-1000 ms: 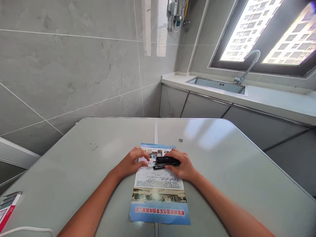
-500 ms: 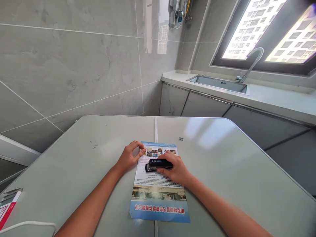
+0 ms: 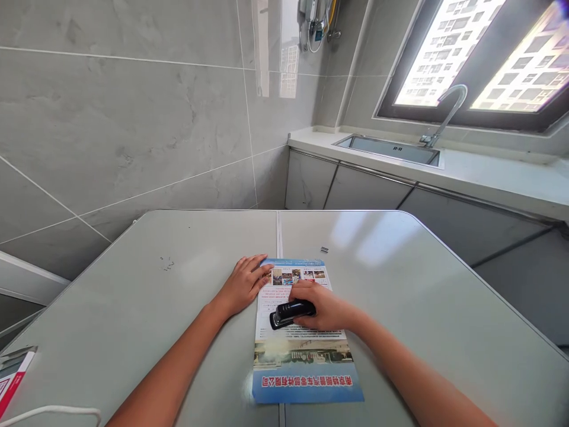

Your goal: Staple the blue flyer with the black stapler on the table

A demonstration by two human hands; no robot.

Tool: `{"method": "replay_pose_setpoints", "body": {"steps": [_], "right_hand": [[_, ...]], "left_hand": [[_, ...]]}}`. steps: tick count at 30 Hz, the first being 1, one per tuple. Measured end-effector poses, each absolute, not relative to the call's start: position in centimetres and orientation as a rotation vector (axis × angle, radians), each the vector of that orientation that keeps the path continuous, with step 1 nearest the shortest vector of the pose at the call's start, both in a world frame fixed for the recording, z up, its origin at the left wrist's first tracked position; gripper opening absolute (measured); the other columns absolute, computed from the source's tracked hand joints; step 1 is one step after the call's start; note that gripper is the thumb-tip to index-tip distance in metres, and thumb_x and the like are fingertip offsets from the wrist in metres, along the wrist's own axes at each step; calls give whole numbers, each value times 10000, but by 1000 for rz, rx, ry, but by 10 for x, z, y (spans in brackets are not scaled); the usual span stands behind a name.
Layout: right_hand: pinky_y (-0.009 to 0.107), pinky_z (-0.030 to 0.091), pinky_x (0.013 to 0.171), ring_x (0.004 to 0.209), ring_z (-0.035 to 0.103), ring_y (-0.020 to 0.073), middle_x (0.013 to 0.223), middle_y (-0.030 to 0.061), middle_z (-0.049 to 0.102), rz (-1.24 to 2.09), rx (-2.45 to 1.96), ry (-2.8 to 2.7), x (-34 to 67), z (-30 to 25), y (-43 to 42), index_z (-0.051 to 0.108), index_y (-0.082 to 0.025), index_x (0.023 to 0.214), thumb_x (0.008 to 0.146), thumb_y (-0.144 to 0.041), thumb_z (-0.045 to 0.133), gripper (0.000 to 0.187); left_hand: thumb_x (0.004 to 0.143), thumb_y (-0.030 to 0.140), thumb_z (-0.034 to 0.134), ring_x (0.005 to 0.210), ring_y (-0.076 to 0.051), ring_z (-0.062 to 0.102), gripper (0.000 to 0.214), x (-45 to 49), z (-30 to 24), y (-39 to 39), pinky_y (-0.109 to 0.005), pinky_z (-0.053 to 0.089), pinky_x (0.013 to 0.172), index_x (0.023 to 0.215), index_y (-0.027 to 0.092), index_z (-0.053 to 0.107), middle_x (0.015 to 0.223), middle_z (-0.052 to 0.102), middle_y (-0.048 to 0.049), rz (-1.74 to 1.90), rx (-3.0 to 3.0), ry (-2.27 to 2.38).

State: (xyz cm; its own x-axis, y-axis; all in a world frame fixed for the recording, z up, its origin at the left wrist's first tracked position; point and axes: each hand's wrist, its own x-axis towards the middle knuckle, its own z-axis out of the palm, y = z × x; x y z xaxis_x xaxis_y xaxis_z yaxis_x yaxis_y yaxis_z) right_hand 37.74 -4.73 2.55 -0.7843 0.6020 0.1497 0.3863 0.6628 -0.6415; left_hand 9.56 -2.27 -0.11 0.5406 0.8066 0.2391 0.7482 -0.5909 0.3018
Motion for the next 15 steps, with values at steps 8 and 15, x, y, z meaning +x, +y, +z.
{"method": "replay_pose_setpoints", "body": {"steps": [8,15], "right_hand": [[322,470,809,837,604,190,933,12,664,925,-814,-2658,412,40,-39,633,-218,986,770,-191,759,251],[331,470,811,862,599,196,936,21,651,882,-857,-2599,419,36,-50,616,-211,966,780,-160,739,228]], "left_hand": [[1058,348,470,1414,-272,464,366,97,-3,-24,-563,307,1207,1394,279,596,1549,503,-95,529,2582,1310],[1062,303,452,1377,-266,495,318,109,6,-28,-551,336,1189,1324,242,621,1500,547,-104,566,2563,1334]]}}
